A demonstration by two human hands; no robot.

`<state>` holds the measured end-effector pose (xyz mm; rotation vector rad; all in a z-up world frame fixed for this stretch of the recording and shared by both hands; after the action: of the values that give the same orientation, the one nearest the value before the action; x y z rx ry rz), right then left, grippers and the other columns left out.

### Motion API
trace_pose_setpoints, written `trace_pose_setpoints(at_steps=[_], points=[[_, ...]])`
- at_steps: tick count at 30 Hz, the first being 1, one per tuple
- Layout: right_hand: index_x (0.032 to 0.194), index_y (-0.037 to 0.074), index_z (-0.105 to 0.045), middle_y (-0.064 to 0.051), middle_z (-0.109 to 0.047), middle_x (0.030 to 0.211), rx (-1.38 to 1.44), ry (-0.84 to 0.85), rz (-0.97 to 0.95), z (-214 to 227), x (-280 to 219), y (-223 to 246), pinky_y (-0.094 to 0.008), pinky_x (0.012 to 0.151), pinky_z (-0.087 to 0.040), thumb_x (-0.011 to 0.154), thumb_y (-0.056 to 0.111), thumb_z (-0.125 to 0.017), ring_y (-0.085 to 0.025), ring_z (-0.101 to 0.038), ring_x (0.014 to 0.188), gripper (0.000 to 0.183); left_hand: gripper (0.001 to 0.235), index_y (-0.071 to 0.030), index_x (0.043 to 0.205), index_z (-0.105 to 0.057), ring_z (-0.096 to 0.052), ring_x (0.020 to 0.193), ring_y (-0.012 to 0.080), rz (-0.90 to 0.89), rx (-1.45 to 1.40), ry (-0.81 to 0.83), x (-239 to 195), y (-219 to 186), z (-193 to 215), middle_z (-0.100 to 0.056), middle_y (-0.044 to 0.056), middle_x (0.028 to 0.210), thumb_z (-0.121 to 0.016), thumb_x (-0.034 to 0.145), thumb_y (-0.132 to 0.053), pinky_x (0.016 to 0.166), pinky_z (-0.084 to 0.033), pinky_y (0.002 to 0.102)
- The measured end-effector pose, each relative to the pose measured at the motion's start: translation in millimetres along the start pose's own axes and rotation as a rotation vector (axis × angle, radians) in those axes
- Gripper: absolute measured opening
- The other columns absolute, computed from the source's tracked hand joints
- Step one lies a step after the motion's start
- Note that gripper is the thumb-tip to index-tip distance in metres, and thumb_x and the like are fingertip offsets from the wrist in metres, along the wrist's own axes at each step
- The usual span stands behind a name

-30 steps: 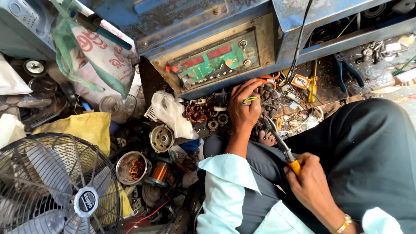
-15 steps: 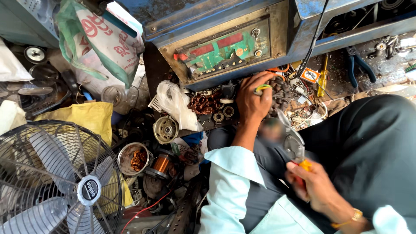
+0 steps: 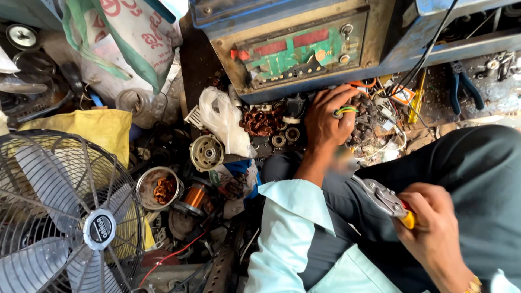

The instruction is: The person uses pliers to pull copper wires from motor stators and manipulates wiring inside an electronic control unit in a cluttered workshop.

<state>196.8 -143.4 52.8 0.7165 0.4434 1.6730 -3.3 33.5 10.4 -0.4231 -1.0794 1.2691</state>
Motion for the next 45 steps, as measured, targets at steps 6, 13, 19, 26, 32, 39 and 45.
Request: trace_pose_setpoints(at_steps=[6, 13, 19, 26, 32, 39, 45], points=[[0.106, 0.011, -0.077, -0.011, -0.068, 0.085, -0.195, 0.204, -0.413, 20, 4, -6, -0.039, 0.069, -0.053, 0.076, 0.033, -0.086, -0.029, -0.068, 0.075, 0.038, 0.032, -0.013, 0.110, -0.076, -0.068, 0.113, 0.0284, -0.030, -0.025, 0.033, 0, 3, -1, -0.074, 0.005, 0.123, -0.057, 0.084, -0.017, 0.103, -0.055, 0.039], [0.112, 0.009, -0.073, -0.016, -0.074, 0.077, -0.309, 0.522, -0.576, 25, -1, -34, -0.041, 0.068, -0.057, 0.091, 0.047, -0.071, -0.033, -0.072, 0.074, 0.043, 0.039, -0.014, 0.112, -0.078, -0.069, 0.119, 0.0253, -0.080, -0.050, 0.182, 1, 17, -8, -0.074, 0.003, 0.127, -0.055, 0.080, -0.015, 0.104, -0.056, 0.037], [0.116, 0.006, -0.064, -0.021, -0.069, 0.078, 0.030, 0.606, -0.903, 22, -17, -52, -0.045, 0.063, -0.054, 0.084, 0.035, -0.082, -0.036, -0.068, 0.070, 0.046, 0.040, -0.014, 0.113, -0.078, -0.068, 0.117, 0.0257, -0.084, -0.058, 0.195, 2, 15, -7, -0.073, 0.003, 0.128, -0.057, 0.079, -0.016, 0.104, -0.055, 0.038], [0.129, 0.007, -0.051, -0.017, -0.071, 0.079, -0.303, 0.715, -0.612, 37, -15, -57, -0.038, 0.062, -0.054, 0.094, 0.032, -0.075, -0.027, -0.067, 0.067, 0.049, 0.040, -0.014, 0.114, -0.077, -0.068, 0.119, 0.0248, -0.079, -0.055, 0.202, 4, 15, -8, -0.073, 0.002, 0.129, -0.057, 0.080, -0.018, 0.104, -0.055, 0.036], [0.118, 0.009, -0.054, -0.022, -0.074, 0.079, -0.115, 0.589, -0.716, 37, 11, -26, -0.046, 0.065, -0.053, 0.089, 0.037, -0.077, -0.040, -0.072, 0.071, 0.047, 0.040, -0.014, 0.114, -0.077, -0.068, 0.120, 0.0244, -0.067, -0.062, 0.205, 4, 12, -6, -0.073, 0.002, 0.129, -0.056, 0.080, -0.018, 0.105, -0.055, 0.036], [0.122, 0.009, -0.054, -0.022, -0.073, 0.079, -0.119, 0.625, -0.749, 34, 19, -16, -0.046, 0.066, -0.054, 0.090, 0.036, -0.075, -0.037, -0.069, 0.074, 0.047, 0.039, -0.015, 0.113, -0.078, -0.068, 0.119, 0.0239, -0.035, -0.052, 0.227, 4, 14, -7, -0.073, 0.000, 0.129, -0.057, 0.080, -0.019, 0.105, -0.054, 0.036], [0.127, 0.008, -0.053, -0.022, -0.071, 0.081, -0.165, 0.696, -0.775, 29, 20, -15, -0.045, 0.069, -0.055, 0.093, 0.036, -0.073, -0.036, -0.070, 0.075, 0.048, 0.040, -0.015, 0.114, -0.078, -0.068, 0.120, 0.0236, -0.043, -0.044, 0.226, 4, 15, -8, -0.073, 0.000, 0.129, -0.057, 0.080, -0.018, 0.106, -0.054, 0.036]])
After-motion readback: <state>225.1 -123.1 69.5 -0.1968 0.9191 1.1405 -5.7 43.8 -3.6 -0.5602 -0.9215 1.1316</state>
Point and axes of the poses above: each hand's wrist, its own x-axis towards the middle knuckle, its own z-axis out of the back of the hand, y = z × x, the point moved 4 cm from there along x, towards the middle knuckle
